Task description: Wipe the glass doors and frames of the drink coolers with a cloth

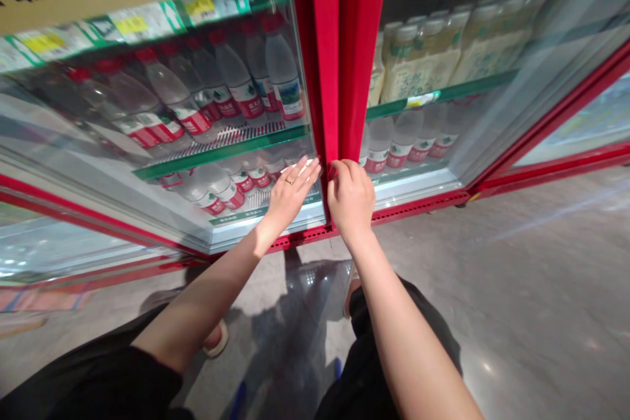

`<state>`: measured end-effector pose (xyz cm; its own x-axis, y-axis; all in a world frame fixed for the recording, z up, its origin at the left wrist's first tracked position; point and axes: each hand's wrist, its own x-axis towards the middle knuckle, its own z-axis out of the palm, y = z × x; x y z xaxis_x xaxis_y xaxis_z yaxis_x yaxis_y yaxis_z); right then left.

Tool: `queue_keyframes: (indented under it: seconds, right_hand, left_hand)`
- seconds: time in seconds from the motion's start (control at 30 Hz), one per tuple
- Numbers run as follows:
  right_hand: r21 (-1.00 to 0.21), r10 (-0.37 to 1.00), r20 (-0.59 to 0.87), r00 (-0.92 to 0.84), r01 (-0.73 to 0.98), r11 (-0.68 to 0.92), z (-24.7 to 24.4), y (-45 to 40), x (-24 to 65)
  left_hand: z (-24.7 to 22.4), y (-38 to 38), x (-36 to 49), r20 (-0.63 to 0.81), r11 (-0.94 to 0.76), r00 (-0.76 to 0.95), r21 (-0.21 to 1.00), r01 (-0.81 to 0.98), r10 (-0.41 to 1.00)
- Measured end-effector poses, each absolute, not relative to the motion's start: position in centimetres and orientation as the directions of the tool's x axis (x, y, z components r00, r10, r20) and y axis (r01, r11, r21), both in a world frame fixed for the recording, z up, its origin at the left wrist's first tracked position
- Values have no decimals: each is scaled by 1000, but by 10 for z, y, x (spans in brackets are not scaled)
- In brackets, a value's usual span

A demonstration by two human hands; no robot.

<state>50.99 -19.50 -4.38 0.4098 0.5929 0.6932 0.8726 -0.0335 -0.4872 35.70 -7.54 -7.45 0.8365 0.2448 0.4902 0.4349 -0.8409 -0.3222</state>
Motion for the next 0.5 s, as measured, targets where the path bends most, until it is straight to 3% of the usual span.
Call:
queue_keyframes:
  seconds: [0.3, 0.5]
  right_hand:
    - [-494, 579, 697, 422, 869, -39, -43, -193, 507]
    - [-500, 597, 685, 418, 866, -34, -42, -194, 506]
  left_hand:
    - [-95, -69, 345, 321, -879, 936, -391, 272, 147]
    - [-76, -72, 345, 456, -829, 868, -395, 395, 197]
